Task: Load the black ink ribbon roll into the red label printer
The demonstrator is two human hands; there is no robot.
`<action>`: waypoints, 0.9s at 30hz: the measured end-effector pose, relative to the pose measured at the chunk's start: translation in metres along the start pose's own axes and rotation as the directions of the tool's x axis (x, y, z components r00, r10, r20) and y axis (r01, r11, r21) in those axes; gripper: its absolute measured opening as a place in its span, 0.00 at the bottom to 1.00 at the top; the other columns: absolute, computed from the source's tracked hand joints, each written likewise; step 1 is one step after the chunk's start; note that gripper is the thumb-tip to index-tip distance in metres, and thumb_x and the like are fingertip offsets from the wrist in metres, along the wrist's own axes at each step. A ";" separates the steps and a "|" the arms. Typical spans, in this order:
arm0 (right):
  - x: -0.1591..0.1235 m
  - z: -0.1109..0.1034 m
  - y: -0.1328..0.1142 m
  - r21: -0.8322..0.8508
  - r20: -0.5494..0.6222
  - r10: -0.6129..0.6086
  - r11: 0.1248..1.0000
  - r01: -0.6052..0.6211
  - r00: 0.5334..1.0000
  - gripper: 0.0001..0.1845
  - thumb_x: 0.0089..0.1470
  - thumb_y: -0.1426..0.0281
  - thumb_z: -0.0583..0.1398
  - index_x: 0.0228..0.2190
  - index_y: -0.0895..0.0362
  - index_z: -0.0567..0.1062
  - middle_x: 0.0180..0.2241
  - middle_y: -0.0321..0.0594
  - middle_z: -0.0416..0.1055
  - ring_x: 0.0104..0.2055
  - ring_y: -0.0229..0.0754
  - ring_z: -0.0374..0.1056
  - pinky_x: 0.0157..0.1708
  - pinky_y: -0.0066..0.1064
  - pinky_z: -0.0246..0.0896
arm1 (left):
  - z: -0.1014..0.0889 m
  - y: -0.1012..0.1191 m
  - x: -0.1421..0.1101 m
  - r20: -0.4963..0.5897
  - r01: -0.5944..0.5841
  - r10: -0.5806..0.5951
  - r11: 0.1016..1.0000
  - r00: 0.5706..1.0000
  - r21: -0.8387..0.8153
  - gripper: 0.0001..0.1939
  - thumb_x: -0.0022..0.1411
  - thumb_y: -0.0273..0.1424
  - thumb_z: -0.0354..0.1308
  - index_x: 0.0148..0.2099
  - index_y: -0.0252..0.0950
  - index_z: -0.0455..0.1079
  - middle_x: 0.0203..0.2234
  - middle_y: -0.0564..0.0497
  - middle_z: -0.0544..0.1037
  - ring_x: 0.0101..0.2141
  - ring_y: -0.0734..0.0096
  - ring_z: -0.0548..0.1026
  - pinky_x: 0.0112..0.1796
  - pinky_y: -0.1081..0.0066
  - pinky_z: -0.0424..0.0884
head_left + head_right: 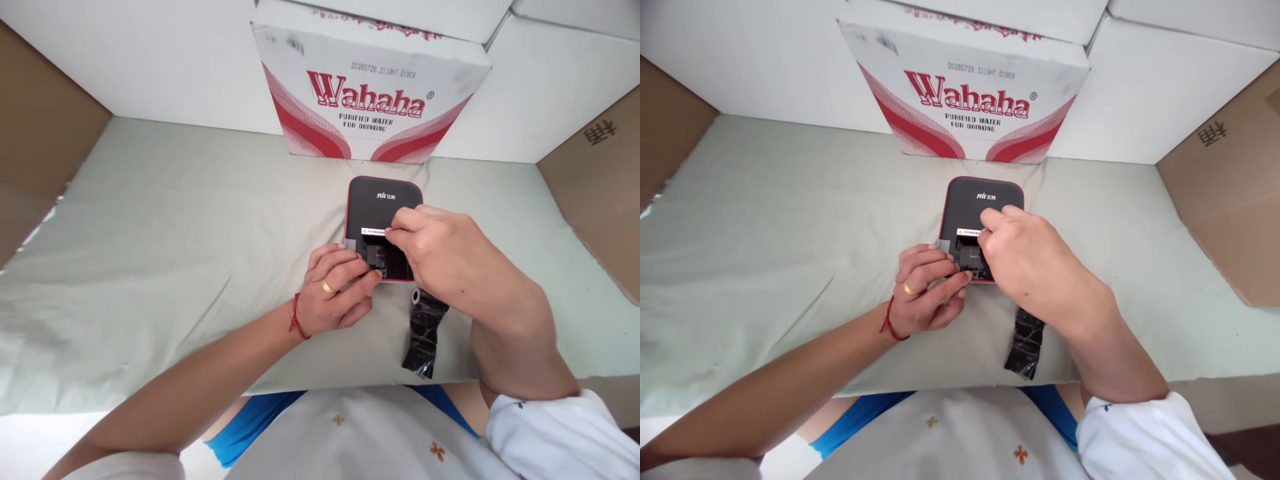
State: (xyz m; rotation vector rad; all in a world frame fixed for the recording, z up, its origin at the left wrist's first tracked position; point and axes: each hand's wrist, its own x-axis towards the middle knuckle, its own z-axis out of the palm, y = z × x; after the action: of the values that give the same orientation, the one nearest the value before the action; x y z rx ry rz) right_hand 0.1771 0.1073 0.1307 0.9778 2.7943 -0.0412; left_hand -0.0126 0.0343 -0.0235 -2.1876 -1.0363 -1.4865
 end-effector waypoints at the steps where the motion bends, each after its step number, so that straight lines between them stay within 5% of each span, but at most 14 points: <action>1: 0.001 -0.001 0.001 0.016 0.006 0.001 1.000 -0.001 1.000 0.22 0.71 0.84 0.52 0.38 0.59 0.84 0.42 0.47 0.78 0.41 0.48 0.68 0.37 0.40 0.58 | -0.001 -0.001 0.000 0.000 0.013 -0.013 1.000 1.000 -0.019 0.16 0.69 0.27 0.62 0.56 0.46 0.77 0.39 0.51 0.83 0.44 0.61 0.82 0.51 0.55 0.80; 5: 0.000 0.002 0.010 0.061 -0.015 -0.020 0.998 0.021 1.000 0.20 0.72 0.82 0.53 0.41 0.59 0.84 0.43 0.45 0.78 0.40 0.48 0.68 0.39 0.41 0.60 | -0.006 -0.016 -0.003 -0.019 0.242 -0.248 0.958 0.969 -0.156 0.18 0.75 0.33 0.60 0.64 0.46 0.73 0.47 0.46 0.81 0.50 0.56 0.80 0.50 0.54 0.80; 11: -0.024 0.014 0.002 0.087 -0.142 -0.183 0.977 0.196 0.973 0.19 0.75 0.77 0.54 0.55 0.59 0.82 0.55 0.54 0.77 0.46 0.51 0.69 0.37 0.40 0.65 | 0.005 -0.046 -0.018 0.150 0.580 -0.599 0.635 0.787 -0.510 0.18 0.78 0.46 0.63 0.62 0.45 0.74 0.47 0.48 0.79 0.48 0.60 0.79 0.53 0.57 0.78; 19: -0.046 0.011 -0.008 0.071 -0.085 -0.305 0.948 0.312 0.948 0.23 0.74 0.75 0.57 0.66 0.62 0.77 0.50 0.52 0.78 0.46 0.53 0.69 0.43 0.44 0.68 | 0.018 -0.054 -0.023 0.368 0.633 -0.631 0.260 0.683 -0.729 0.31 0.68 0.52 0.73 0.67 0.53 0.72 0.54 0.50 0.74 0.53 0.62 0.75 0.57 0.61 0.76; 24: -0.045 0.018 -0.003 0.029 -0.091 -0.329 0.943 0.333 0.940 0.24 0.71 0.76 0.58 0.65 0.61 0.76 0.53 0.51 0.78 0.49 0.53 0.69 0.44 0.44 0.66 | 0.022 -0.055 -0.025 0.441 0.695 -0.673 0.153 0.594 -0.703 0.40 0.61 0.56 0.77 0.69 0.55 0.69 0.65 0.48 0.71 0.67 0.51 0.70 0.67 0.52 0.71; 27: -0.045 0.028 0.001 -0.019 -0.165 -0.367 0.929 0.369 0.915 0.26 0.71 0.75 0.58 0.68 0.62 0.74 0.49 0.49 0.78 0.43 0.50 0.69 0.37 0.41 0.60 | 0.024 -0.052 -0.024 0.446 0.711 -0.689 0.144 0.571 -0.688 0.42 0.60 0.59 0.75 0.70 0.57 0.67 0.73 0.50 0.65 0.77 0.46 0.60 0.76 0.45 0.61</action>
State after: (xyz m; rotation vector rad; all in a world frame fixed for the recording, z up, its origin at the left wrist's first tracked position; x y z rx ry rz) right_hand 0.2167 0.0780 0.1114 0.4592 3.0961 -0.0291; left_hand -0.0378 0.0754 -0.0624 -2.2925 -1.8373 -2.9284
